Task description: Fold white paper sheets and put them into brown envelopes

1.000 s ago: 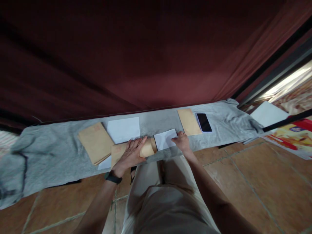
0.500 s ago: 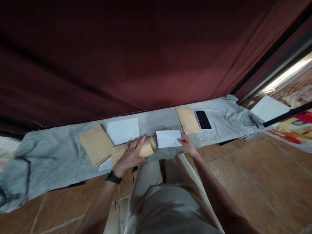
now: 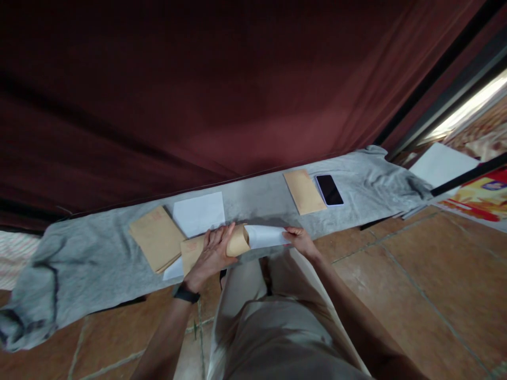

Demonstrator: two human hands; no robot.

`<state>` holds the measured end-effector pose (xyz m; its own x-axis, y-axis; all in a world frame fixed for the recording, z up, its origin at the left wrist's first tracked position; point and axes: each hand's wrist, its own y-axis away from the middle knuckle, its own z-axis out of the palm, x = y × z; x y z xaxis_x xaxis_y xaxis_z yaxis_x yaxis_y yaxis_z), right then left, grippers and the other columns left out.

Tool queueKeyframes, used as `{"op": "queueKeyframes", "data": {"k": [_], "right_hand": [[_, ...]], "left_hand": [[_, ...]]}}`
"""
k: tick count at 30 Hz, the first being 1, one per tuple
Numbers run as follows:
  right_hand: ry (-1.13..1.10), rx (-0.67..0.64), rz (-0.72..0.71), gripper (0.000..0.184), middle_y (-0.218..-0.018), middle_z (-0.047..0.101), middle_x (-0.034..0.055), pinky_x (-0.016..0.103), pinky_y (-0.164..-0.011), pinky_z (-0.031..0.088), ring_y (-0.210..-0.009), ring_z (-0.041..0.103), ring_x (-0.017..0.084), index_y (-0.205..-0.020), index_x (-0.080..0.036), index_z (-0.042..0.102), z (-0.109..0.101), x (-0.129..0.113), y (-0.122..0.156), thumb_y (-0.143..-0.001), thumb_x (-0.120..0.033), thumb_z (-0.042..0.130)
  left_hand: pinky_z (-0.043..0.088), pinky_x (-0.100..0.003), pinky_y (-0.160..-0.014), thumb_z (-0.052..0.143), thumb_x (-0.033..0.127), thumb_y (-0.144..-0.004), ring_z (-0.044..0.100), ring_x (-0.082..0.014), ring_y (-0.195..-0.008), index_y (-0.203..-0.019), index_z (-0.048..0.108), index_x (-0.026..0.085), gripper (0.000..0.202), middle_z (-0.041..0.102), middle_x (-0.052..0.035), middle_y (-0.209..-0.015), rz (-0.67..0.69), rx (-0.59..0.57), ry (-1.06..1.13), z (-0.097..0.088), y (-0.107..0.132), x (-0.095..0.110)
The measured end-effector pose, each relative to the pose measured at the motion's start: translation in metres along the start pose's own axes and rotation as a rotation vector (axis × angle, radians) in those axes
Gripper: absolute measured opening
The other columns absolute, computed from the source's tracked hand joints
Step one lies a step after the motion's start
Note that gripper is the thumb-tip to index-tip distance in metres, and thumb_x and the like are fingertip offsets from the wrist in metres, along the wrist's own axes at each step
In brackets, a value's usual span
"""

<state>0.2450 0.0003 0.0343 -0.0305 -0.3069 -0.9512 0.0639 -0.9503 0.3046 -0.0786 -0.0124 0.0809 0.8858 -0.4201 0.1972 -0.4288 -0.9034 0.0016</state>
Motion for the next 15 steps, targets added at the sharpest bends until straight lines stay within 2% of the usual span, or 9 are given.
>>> {"op": "queueKeyframes", "data": {"k": [6, 11, 15], "right_hand": [[0.125, -0.100, 0.038, 0.025, -0.076, 0.071, 0.0032, 0.033, -0.062, 0.059, -0.069, 0.065, 0.018, -0.081, -0.019, 0.078, -0.003, -0.015, 0.000, -0.076, -0.041, 0.067], [0.205, -0.139, -0.004, 0.026, -0.065, 0.064, 0.0007, 0.030, -0.061, 0.057, -0.062, 0.061, 0.016, -0.069, -0.019, 0.071, 0.004, -0.015, -0.002, -0.082, -0.039, 0.062], [0.286, -0.156, -0.096, 0.031, -0.058, 0.057, -0.0013, 0.026, -0.056, 0.049, -0.057, 0.057, 0.015, -0.060, -0.020, 0.062, 0.013, -0.006, -0.002, -0.085, -0.039, 0.057]], "left_hand": [[0.018, -0.064, -0.120, 0.074, 0.035, -0.078, 0.038, -0.0390, -0.145, -0.162, 0.008, 0.023, 0.108, 0.043, -0.0201, -0.154, 0.006, -0.003, -0.048, -0.003, 0.001, 0.008], [0.016, -0.064, -0.121, 0.075, 0.035, -0.078, 0.036, -0.0380, -0.145, -0.162, 0.009, 0.023, 0.107, 0.043, -0.0194, -0.153, 0.018, 0.009, -0.055, -0.002, 0.002, 0.011], [0.016, -0.064, -0.120, 0.076, 0.039, -0.076, 0.036, -0.0390, -0.145, -0.162, 0.008, 0.023, 0.111, 0.042, -0.0194, -0.154, 0.024, -0.003, -0.049, 0.000, 0.001, 0.010]]}}
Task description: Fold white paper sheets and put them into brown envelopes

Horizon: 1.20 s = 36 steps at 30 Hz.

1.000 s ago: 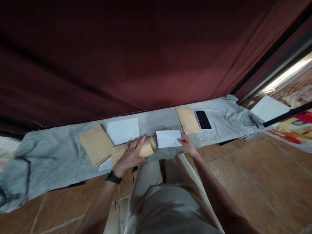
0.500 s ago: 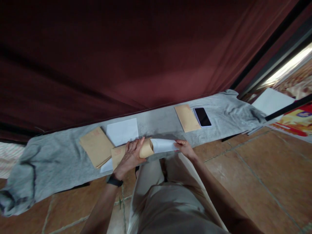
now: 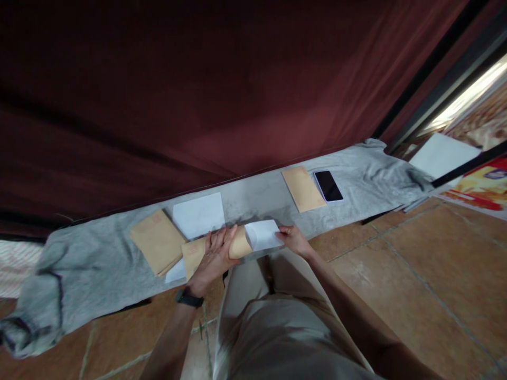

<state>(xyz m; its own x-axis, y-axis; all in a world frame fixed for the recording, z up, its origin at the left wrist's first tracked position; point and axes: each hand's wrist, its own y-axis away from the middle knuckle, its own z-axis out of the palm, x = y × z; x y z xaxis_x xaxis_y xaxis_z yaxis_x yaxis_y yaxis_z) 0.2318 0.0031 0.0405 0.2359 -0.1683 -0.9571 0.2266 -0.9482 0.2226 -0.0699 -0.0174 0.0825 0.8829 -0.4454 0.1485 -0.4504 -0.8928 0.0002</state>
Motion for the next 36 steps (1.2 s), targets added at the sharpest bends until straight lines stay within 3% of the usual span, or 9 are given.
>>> {"op": "queueKeyframes", "data": {"k": [9, 18, 23, 27, 32, 36], "right_hand": [[0.119, 0.104, -0.064, 0.043, -0.053, 0.045, -0.0034, 0.025, -0.052, 0.032, -0.054, 0.043, 0.012, -0.056, -0.020, 0.054, 0.022, -0.005, -0.001, -0.091, -0.047, 0.051], [0.137, 0.221, -0.096, 0.044, -0.057, 0.049, -0.0016, 0.023, -0.054, 0.032, -0.058, 0.046, 0.012, -0.059, -0.019, 0.057, 0.045, -0.010, -0.004, -0.091, -0.048, 0.049], [0.098, 0.207, -0.107, 0.044, -0.057, 0.050, -0.0019, 0.023, -0.055, 0.032, -0.059, 0.047, 0.013, -0.059, -0.018, 0.059, 0.047, -0.006, -0.002, -0.092, -0.046, 0.050], [0.101, 0.186, -0.079, 0.042, -0.060, 0.054, -0.0021, 0.023, -0.057, 0.035, -0.060, 0.050, 0.013, -0.060, -0.018, 0.063, 0.061, -0.009, 0.000, -0.095, -0.037, 0.051], [0.293, 0.231, -0.138, 0.031, -0.079, 0.065, 0.0022, 0.026, -0.076, 0.043, -0.080, 0.060, 0.016, -0.071, -0.021, 0.073, 0.079, -0.019, 0.002, -0.097, -0.027, 0.056], [0.497, 0.255, -0.147, 0.026, -0.092, 0.066, 0.0073, 0.034, -0.091, 0.040, -0.095, 0.056, 0.021, -0.081, -0.022, 0.077, 0.084, -0.031, 0.008, -0.097, -0.030, 0.059]], "left_hand": [[0.016, -0.064, -0.120, 0.076, 0.040, -0.076, 0.034, -0.0392, -0.147, -0.162, 0.007, 0.024, 0.111, 0.038, -0.0203, -0.156, -0.005, -0.009, 0.007, 0.004, 0.001, 0.002], [0.015, -0.062, -0.121, 0.075, 0.040, -0.075, 0.033, -0.0378, -0.147, -0.162, 0.008, 0.022, 0.111, 0.042, -0.0195, -0.153, -0.027, -0.002, 0.057, 0.002, -0.001, 0.005], [0.016, -0.063, -0.121, 0.075, 0.039, -0.073, 0.035, -0.0381, -0.146, -0.162, 0.008, 0.023, 0.113, 0.041, -0.0194, -0.153, -0.036, -0.010, 0.074, 0.004, 0.000, 0.004], [0.017, -0.062, -0.120, 0.076, 0.037, -0.071, 0.037, -0.0391, -0.144, -0.161, 0.009, 0.021, 0.113, 0.043, -0.0199, -0.152, -0.011, -0.014, 0.072, 0.002, -0.006, 0.010], [0.018, -0.062, -0.120, 0.076, 0.038, -0.070, 0.035, -0.0404, -0.145, -0.161, 0.008, 0.022, 0.115, 0.040, -0.0198, -0.154, 0.028, -0.011, 0.067, -0.005, -0.013, 0.020], [0.018, -0.061, -0.121, 0.074, 0.035, -0.072, 0.037, -0.0388, -0.144, -0.162, 0.006, 0.022, 0.113, 0.042, -0.0192, -0.151, 0.035, 0.018, 0.061, -0.011, -0.014, 0.022]]}}
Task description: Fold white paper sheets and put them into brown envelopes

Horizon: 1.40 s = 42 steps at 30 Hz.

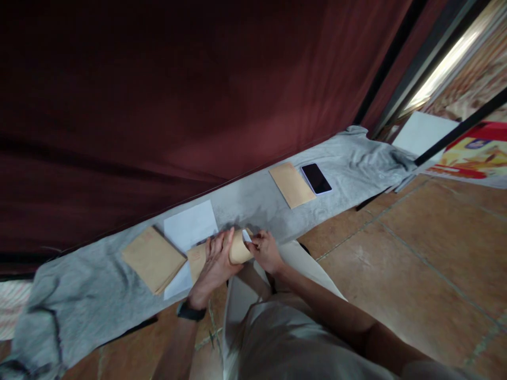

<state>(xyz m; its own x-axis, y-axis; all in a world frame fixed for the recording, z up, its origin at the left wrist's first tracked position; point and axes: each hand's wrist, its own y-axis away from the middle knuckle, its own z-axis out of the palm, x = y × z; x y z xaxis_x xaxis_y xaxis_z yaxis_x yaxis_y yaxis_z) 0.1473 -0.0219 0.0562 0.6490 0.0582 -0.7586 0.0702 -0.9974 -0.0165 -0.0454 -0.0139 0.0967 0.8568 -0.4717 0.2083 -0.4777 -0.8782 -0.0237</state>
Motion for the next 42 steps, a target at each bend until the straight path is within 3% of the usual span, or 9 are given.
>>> {"op": "queueKeyframes", "data": {"k": [4, 7, 14, 21, 25, 31, 34, 37, 42], "right_hand": [[0.055, 0.091, 0.005, 0.024, -0.117, 0.064, 0.0111, 0.040, -0.093, 0.038, -0.107, 0.050, 0.026, -0.101, -0.025, 0.078, -0.009, -0.008, 0.005, -0.098, -0.037, 0.057], [-0.019, 0.086, -0.043, 0.023, -0.123, 0.064, 0.0103, 0.036, -0.095, 0.039, -0.114, 0.052, 0.025, -0.098, -0.024, 0.077, -0.011, -0.007, 0.004, -0.099, -0.032, 0.056], [-0.253, -0.031, 0.136, 0.035, -0.079, 0.068, 0.0007, 0.022, -0.061, 0.037, -0.065, 0.057, 0.011, -0.066, -0.020, 0.067, -0.010, -0.002, -0.001, -0.097, -0.030, 0.054], [-0.489, 0.089, 0.182, 0.043, -0.062, 0.054, -0.0020, 0.022, -0.054, 0.031, -0.056, 0.049, 0.010, -0.053, -0.020, 0.051, -0.012, 0.002, -0.006, -0.092, -0.038, 0.051], [-0.598, 0.225, 0.160, 0.046, -0.061, 0.051, -0.0023, 0.022, -0.055, 0.032, -0.058, 0.047, 0.011, -0.052, -0.021, 0.049, -0.010, 0.010, -0.015, -0.090, -0.046, 0.048], [-0.966, 0.337, 0.358, 0.043, -0.056, 0.052, -0.0024, 0.024, -0.056, 0.038, -0.056, 0.047, 0.012, -0.053, -0.020, 0.055, 0.002, 0.022, -0.027, -0.076, -0.056, 0.058], [-1.006, 0.355, 0.415, 0.042, -0.056, 0.056, -0.0015, 0.025, -0.055, 0.039, -0.056, 0.047, 0.013, -0.056, -0.019, 0.059, 0.012, 0.026, -0.027, -0.074, -0.058, 0.057], [-1.016, 0.380, 0.444, 0.041, -0.058, 0.058, -0.0014, 0.024, -0.056, 0.040, -0.057, 0.048, 0.012, -0.058, -0.019, 0.062, 0.018, 0.028, -0.025, -0.071, -0.058, 0.060], [-1.042, 0.391, 0.471, 0.041, -0.060, 0.061, -0.0010, 0.024, -0.055, 0.040, -0.056, 0.048, 0.012, -0.065, -0.017, 0.067, 0.020, 0.028, -0.022, -0.071, -0.057, 0.062]], "left_hand": [[0.019, -0.061, -0.121, 0.073, 0.032, -0.074, 0.038, -0.0381, -0.143, -0.161, 0.004, 0.022, 0.112, 0.043, -0.0188, -0.149, 0.017, 0.044, -0.008, -0.004, 0.000, 0.001], [0.020, -0.062, -0.121, 0.074, 0.033, -0.073, 0.039, -0.0388, -0.142, -0.161, 0.004, 0.021, 0.113, 0.044, -0.0190, -0.147, 0.026, 0.059, -0.014, -0.006, -0.002, 0.004], [0.017, -0.062, -0.122, 0.073, 0.037, -0.079, 0.038, -0.0388, -0.144, -0.162, 0.006, 0.022, 0.108, 0.043, -0.0199, -0.149, 0.063, 0.040, -0.037, -0.008, -0.005, 0.011], [0.010, -0.065, -0.122, 0.074, 0.042, -0.082, 0.025, -0.0400, -0.152, -0.162, 0.014, 0.023, 0.101, 0.032, -0.0203, -0.161, 0.112, 0.070, -0.075, -0.014, -0.013, 0.017], [0.011, -0.065, -0.122, 0.069, 0.050, -0.087, 0.019, -0.0397, -0.154, -0.160, 0.022, 0.026, 0.090, 0.022, -0.0189, -0.166, 0.038, 0.242, 0.024, -0.014, -0.013, 0.026], [0.037, -0.047, -0.117, 0.070, 0.051, -0.087, 0.036, -0.0307, -0.146, -0.151, 0.042, 0.025, 0.075, 0.034, -0.0169, -0.157, -0.434, 0.643, 0.615, 0.023, 0.003, 0.059], [0.052, -0.040, -0.101, 0.074, 0.053, -0.083, 0.063, -0.0243, -0.119, -0.140, 0.052, 0.027, 0.067, 0.061, -0.0125, -0.130, -0.670, 0.553, 1.184, 0.045, 0.003, 0.075], [0.057, -0.039, -0.087, 0.081, 0.048, -0.077, 0.073, -0.0205, -0.090, -0.129, 0.056, 0.026, 0.061, 0.073, -0.0058, -0.096, -0.772, 0.373, 1.711, 0.055, -0.008, 0.086], [0.051, -0.024, -0.062, 0.092, 0.037, -0.060, 0.069, -0.0132, -0.066, -0.094, 0.061, 0.021, 0.048, 0.071, 0.0023, -0.074, -0.946, 0.509, 1.775, 0.059, -0.029, 0.092]]}}
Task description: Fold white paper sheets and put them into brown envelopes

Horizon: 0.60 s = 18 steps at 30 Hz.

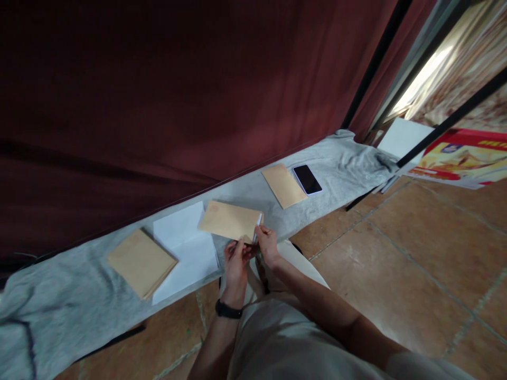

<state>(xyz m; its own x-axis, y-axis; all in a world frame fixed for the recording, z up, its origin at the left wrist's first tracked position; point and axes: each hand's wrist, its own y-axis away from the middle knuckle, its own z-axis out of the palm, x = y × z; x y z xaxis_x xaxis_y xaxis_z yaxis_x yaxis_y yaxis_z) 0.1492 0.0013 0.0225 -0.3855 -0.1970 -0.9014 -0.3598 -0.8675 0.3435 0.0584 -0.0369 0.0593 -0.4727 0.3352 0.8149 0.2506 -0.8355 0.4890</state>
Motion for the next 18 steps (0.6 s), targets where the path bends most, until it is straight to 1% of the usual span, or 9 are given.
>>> {"op": "queueKeyframes", "data": {"k": [1, 2, 4, 6, 8, 12, 14, 16, 18], "right_hand": [[-0.011, 0.000, 0.008, 0.041, -0.059, 0.060, -0.0008, 0.024, -0.054, 0.040, -0.056, 0.048, 0.012, -0.065, -0.016, 0.067, 0.000, 0.000, 0.000, -0.071, -0.057, 0.063], [-0.018, 0.003, 0.010, 0.041, -0.059, 0.060, -0.0008, 0.024, -0.054, 0.040, -0.055, 0.048, 0.012, -0.064, -0.016, 0.067, 0.001, 0.000, 0.000, -0.071, -0.056, 0.063], [-0.019, 0.009, -0.002, 0.040, -0.059, 0.060, -0.0009, 0.024, -0.054, 0.040, -0.055, 0.048, 0.012, -0.063, -0.016, 0.066, 0.002, 0.000, 0.001, -0.070, -0.056, 0.064], [-0.016, 0.009, -0.010, 0.040, -0.059, 0.060, -0.0010, 0.024, -0.055, 0.041, -0.055, 0.049, 0.012, -0.063, -0.017, 0.066, 0.002, 0.000, 0.001, -0.070, -0.056, 0.064], [-0.014, -0.018, 0.000, 0.040, -0.059, 0.060, -0.0011, 0.023, -0.054, 0.041, -0.055, 0.050, 0.012, -0.062, -0.017, 0.064, 0.002, -0.002, 0.002, -0.071, -0.056, 0.064], [0.009, -0.104, 0.030, 0.038, -0.057, 0.059, -0.0017, 0.022, -0.049, 0.037, -0.052, 0.049, 0.011, -0.063, -0.018, 0.062, -0.007, -0.011, 0.006, -0.073, -0.055, 0.064], [0.009, -0.131, 0.038, 0.035, -0.059, 0.061, -0.0011, 0.021, -0.049, 0.040, -0.053, 0.052, 0.011, -0.067, -0.018, 0.064, -0.012, -0.018, 0.007, -0.073, -0.053, 0.066], [-0.001, -0.156, 0.089, 0.032, -0.066, 0.066, 0.0001, 0.021, -0.053, 0.045, -0.058, 0.057, 0.012, -0.073, -0.018, 0.066, -0.016, -0.025, 0.009, -0.073, -0.049, 0.069], [0.001, -0.177, 0.182, 0.029, -0.069, 0.068, 0.0011, 0.022, -0.055, 0.050, -0.061, 0.061, 0.013, -0.074, -0.018, 0.065, -0.017, -0.029, 0.009, -0.074, -0.046, 0.072]], "left_hand": [[0.050, -0.023, -0.060, 0.092, 0.036, -0.058, 0.068, -0.0124, -0.063, -0.089, 0.061, 0.019, 0.046, 0.071, 0.0026, -0.073, -0.010, 0.006, -0.020, 0.002, -0.001, -0.001], [0.050, -0.024, -0.060, 0.092, 0.035, -0.057, 0.067, -0.0122, -0.063, -0.085, 0.062, 0.018, 0.044, 0.071, 0.0021, -0.073, -0.022, -0.013, -0.029, 0.004, -0.001, -0.003], [0.053, -0.026, -0.066, 0.092, 0.033, -0.056, 0.069, -0.0132, -0.068, -0.081, 0.063, 0.017, 0.041, 0.073, 0.0007, -0.077, -0.034, -0.086, -0.005, 0.008, 0.000, -0.007], [0.054, -0.027, -0.070, 0.091, 0.031, -0.056, 0.069, -0.0133, -0.070, -0.078, 0.063, 0.017, 0.038, 0.073, 0.0003, -0.078, -0.029, -0.131, 0.028, 0.010, 0.000, -0.010], [0.052, -0.025, -0.065, 0.090, 0.031, -0.058, 0.067, -0.0119, -0.066, -0.078, 0.063, 0.018, 0.036, 0.072, 0.0010, -0.075, -0.026, -0.146, -0.001, 0.011, 0.000, -0.009], [0.046, -0.022, -0.054, 0.087, 0.037, -0.064, 0.062, -0.0104, -0.056, -0.093, 0.065, 0.018, 0.041, 0.069, 0.0023, -0.070, 0.010, -0.229, -0.196, 0.008, -0.005, 0.006], [0.044, -0.022, -0.051, 0.087, 0.040, -0.064, 0.061, -0.0104, -0.053, -0.097, 0.065, 0.018, 0.045, 0.068, 0.0026, -0.067, 0.014, -0.289, -0.292, 0.003, -0.011, 0.017], [0.042, -0.021, -0.049, 0.088, 0.042, -0.062, 0.059, -0.0100, -0.051, -0.094, 0.065, 0.017, 0.047, 0.066, 0.0026, -0.065, -0.011, -0.322, -0.361, -0.003, -0.017, 0.027], [0.039, -0.020, -0.047, 0.088, 0.043, -0.059, 0.058, -0.0098, -0.050, -0.089, 0.064, 0.016, 0.048, 0.065, 0.0025, -0.062, -0.033, -0.315, -0.406, -0.010, -0.026, 0.033]]}}
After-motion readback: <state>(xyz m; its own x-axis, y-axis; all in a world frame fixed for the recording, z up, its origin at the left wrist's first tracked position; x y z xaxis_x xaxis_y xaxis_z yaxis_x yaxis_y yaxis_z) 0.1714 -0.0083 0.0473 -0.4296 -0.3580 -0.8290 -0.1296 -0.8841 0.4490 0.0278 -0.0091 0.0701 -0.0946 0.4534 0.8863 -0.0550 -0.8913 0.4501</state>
